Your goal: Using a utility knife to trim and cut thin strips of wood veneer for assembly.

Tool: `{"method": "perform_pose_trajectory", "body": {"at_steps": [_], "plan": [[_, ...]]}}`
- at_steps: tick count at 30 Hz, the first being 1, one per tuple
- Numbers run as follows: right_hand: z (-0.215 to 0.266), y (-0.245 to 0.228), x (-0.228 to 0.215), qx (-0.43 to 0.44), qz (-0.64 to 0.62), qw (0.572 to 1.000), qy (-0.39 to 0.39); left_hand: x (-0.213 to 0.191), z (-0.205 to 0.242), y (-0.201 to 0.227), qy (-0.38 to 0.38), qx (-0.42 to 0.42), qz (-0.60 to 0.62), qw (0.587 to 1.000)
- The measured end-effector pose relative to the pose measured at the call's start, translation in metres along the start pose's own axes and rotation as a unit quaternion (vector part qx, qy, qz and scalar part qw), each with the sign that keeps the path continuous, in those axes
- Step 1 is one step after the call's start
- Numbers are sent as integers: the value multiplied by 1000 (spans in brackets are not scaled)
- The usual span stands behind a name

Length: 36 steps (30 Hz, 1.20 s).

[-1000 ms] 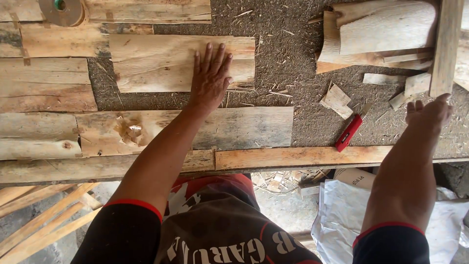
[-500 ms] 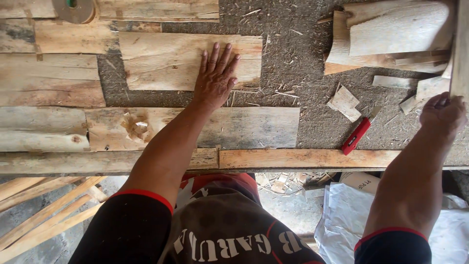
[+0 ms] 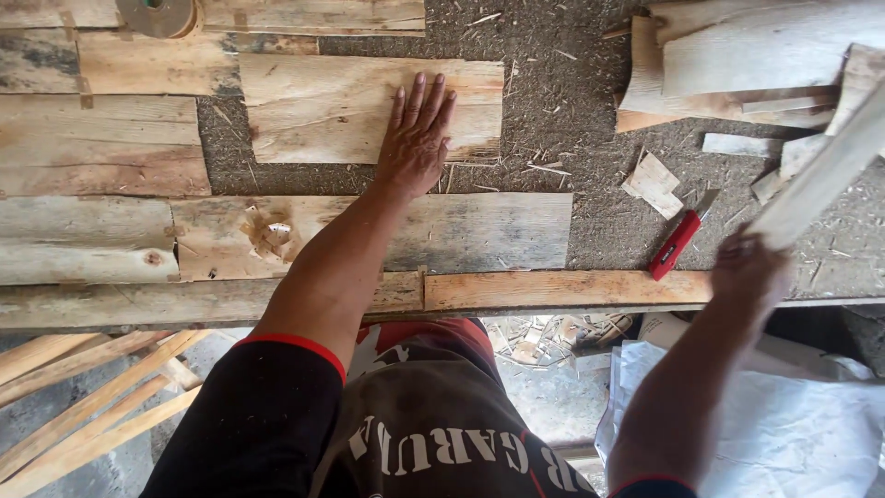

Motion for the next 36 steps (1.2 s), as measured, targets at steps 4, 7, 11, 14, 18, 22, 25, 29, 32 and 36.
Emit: {"method": "perform_pose_trajectory", "body": {"at_steps": [4, 7, 11, 14, 18, 22, 25, 29, 32, 36], "plan": [[95, 101, -17, 78, 64, 995, -19, -1, 3, -6, -5, -4, 34, 999], [186, 162, 45, 151, 54, 986, -53, 13, 0, -14, 8, 9, 69, 998], [268, 240, 110, 218, 97, 966, -95, 22, -3, -20, 42, 46, 92, 994], [306, 259, 169, 231, 130, 957, -120, 13, 7, -17, 167, 103, 66, 978], [320, 285, 189, 241, 135, 954, -116, 16, 1, -17, 55, 42, 48, 996], [324, 299, 202, 235, 122, 953, -146, 7, 4, -26, 106, 36, 200, 974], [325, 305, 204, 235, 129, 952, -146, 4, 7, -29, 114, 34, 216, 969], [322, 305, 204, 217, 151, 952, -155, -3, 9, -22, 113, 50, 166, 978], [323, 293, 218, 196, 267, 927, -174, -19, 9, -13, 30, 32, 167, 985], [338, 241, 265, 133, 527, 802, -249, 6, 2, -22, 31, 26, 149, 988]]}}
Point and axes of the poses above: each hand's wrist, its own z-axis away from the middle knuckle, its own x-axis out of the palm, y = z × x, the point moved 8 cm from there along -z, towards the middle knuckle, and after that the axes turned 10 degrees about -y, right-handed, at the moved point
